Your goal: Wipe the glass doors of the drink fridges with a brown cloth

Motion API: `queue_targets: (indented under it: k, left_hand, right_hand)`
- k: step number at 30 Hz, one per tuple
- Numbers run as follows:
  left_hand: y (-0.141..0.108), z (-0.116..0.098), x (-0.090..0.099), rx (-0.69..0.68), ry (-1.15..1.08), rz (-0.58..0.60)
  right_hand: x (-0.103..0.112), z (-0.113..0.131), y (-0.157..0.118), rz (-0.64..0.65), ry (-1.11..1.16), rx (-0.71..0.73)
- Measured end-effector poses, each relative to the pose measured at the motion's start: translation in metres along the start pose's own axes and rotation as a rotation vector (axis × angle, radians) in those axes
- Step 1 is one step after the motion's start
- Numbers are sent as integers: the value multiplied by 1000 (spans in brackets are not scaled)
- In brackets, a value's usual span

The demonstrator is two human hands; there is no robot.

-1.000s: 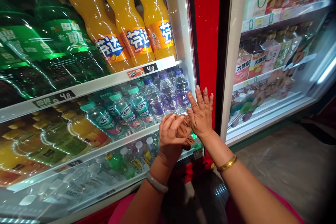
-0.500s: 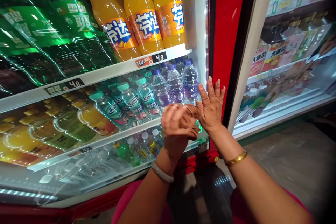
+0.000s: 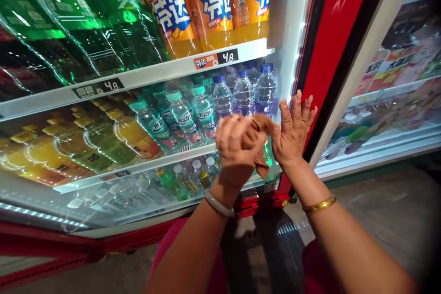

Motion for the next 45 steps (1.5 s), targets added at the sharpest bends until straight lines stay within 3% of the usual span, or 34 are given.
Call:
queue_targets:
  k: [3,9,11,15,18,21,23,25,27,29,31,33,36,38,42,45]
  left_hand:
    - [15,19,5,106,34,-68]
    - [-22,-14,-17,39,-89,90]
    - [-20,-5,-7,47,-114,78]
    - [-2,34,28,125,-49,-25]
    - [-14,29,23,106,-37,95]
    - [-48,-7,-6,-45,-150,347]
    - [-64,-28,-17,-180,-217,445]
    - [-59,-21,-11,-163,-185,385]
    - [-40,2,3,-49,-97,265]
    - [-24,23,17,66,-13,171]
    - [-20,27,22,98,10,138]
    - [-27,15,14,40,-42,197]
    - [-49,-17,-9,-155,-186,404]
    - [-50,-17,-12,-180,-214,427]
    - [-17,29,17,15,-134,173]
    - [-7,42,31,70,-80,81]
  right_hand:
    - [0,1,-2,-31,-9,15]
    - [-7,-10,-8,-15,6,27]
    - [-6,-9,-8,-6,18,19]
    - [-2,-1,-6,-1,57,14]
    - [-2,1,-6,3,69,13]
    - [-1,1,-6,-7,92,-2]
    - [-3,-2,-5,12,89,-47]
    - [-5,-5,-4,53,61,-110]
    - [-6,-7,-4,83,38,-154]
    - [-6,-6,-4,83,44,-142]
    - [-4,-2,-4,44,56,-75]
    - [-3,0,-5,9,59,-20]
    - [-6,-5,-7,10,41,-43]
    - [-7,-8,-7,23,21,-63]
    - [-7,-5,-7,30,28,-35]
    - [-5,-4,-6,13,57,-38]
Point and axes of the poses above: each hand's wrist, its own y-axis towards the middle knuckle, its own x-axis out of the back of the hand, z = x × y, the point moved 10 cm from there along y, towards the middle knuckle, and after that the axes turned 5 degrees about y, right-handed, at the moved point
